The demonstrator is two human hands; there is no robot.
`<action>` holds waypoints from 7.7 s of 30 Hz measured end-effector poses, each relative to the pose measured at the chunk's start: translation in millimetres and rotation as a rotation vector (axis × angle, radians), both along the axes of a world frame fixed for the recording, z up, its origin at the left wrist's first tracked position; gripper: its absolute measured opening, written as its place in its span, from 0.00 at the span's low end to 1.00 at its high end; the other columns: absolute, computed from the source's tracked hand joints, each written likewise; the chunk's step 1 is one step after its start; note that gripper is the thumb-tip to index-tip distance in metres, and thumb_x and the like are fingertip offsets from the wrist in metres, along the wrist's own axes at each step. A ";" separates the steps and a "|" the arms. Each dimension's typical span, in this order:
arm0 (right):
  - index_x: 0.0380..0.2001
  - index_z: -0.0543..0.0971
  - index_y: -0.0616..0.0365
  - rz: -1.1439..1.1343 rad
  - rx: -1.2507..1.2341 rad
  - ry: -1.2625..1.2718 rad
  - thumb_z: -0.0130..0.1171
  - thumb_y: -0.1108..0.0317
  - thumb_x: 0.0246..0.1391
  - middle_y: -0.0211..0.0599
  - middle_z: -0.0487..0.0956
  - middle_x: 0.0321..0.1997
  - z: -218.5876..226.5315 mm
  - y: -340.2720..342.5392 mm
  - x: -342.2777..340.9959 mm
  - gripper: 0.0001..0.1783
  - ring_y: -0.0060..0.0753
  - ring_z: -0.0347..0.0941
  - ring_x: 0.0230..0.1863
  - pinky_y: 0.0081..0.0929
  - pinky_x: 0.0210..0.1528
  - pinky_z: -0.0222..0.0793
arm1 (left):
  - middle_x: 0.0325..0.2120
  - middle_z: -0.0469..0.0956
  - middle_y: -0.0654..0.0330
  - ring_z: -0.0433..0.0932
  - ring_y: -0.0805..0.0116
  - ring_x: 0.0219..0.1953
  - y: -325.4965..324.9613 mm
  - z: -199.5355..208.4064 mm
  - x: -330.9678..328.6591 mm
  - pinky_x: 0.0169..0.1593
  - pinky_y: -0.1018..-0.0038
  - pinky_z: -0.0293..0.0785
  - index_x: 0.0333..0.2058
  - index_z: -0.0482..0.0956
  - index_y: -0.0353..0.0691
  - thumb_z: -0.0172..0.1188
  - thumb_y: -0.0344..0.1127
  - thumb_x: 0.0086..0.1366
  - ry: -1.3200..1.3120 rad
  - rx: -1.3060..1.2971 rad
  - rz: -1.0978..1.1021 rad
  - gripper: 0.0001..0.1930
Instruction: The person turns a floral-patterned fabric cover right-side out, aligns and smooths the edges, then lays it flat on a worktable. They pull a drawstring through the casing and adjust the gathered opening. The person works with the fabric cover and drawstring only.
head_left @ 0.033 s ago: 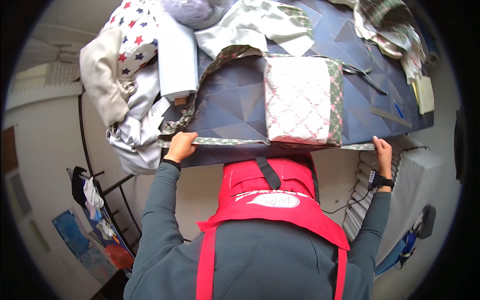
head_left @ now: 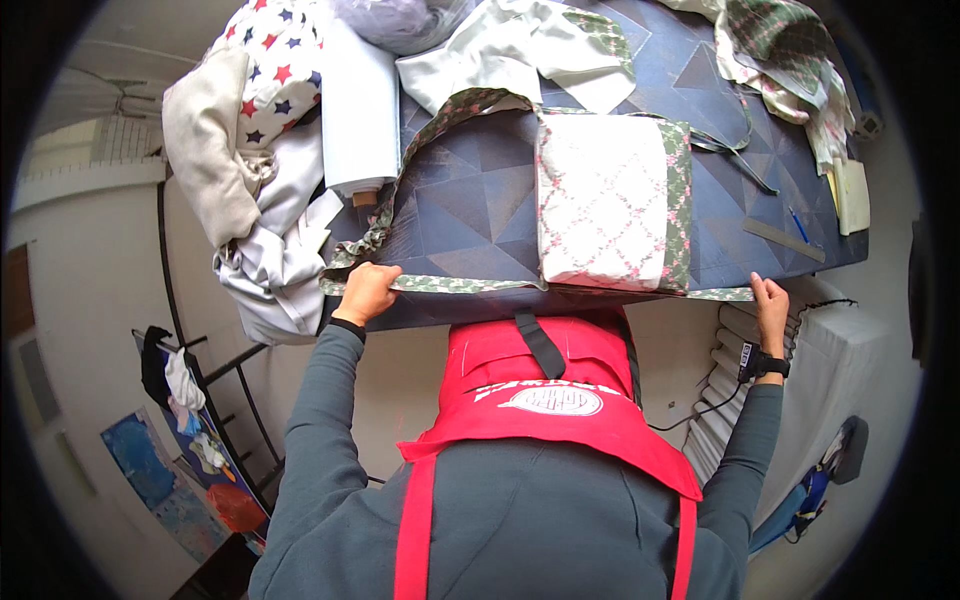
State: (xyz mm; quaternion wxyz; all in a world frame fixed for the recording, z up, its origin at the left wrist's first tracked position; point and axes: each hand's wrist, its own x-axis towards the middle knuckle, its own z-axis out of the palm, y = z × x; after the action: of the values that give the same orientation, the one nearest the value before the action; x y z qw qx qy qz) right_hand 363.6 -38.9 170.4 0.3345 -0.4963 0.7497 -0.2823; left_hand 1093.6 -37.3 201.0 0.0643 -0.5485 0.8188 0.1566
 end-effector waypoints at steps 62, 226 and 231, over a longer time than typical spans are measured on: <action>0.32 0.70 0.60 1.006 -0.363 0.571 0.59 0.73 0.40 0.48 0.70 0.39 -23.3 -315.7 182.8 0.13 0.56 0.65 0.43 0.47 0.45 0.66 | 0.58 0.69 0.47 0.67 0.46 0.61 -258.4 -11.3 -129.5 0.64 0.57 0.63 0.62 0.64 0.38 0.71 0.29 0.48 0.246 -0.459 0.361 0.41; 0.49 0.78 0.50 0.908 -0.530 0.241 0.65 0.65 0.54 0.36 0.80 0.30 8.0 6.7 290.9 0.18 0.41 0.78 0.24 0.35 0.25 0.72 | 0.26 0.74 0.59 0.78 0.58 0.34 33.2 -48.7 -154.8 0.41 0.63 0.72 0.30 0.73 0.41 0.58 0.27 0.52 0.355 -0.129 0.076 0.06; 0.35 0.81 0.44 1.099 -0.403 0.482 0.60 0.62 0.55 0.35 0.76 0.17 2.6 -11.1 299.7 0.05 0.39 0.76 0.19 0.38 0.20 0.68 | 0.24 0.74 0.61 0.77 0.61 0.30 39.2 -45.7 -129.1 0.41 0.66 0.71 0.26 0.73 0.44 0.57 0.28 0.53 0.312 -0.189 -0.028 0.03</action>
State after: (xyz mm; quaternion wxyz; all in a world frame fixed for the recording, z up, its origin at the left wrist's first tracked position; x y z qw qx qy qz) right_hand 663.3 -50.0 173.0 0.1526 -0.9117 0.3718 -0.0851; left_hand 964.5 1.9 155.3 -0.1131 -0.5099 0.8374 0.1610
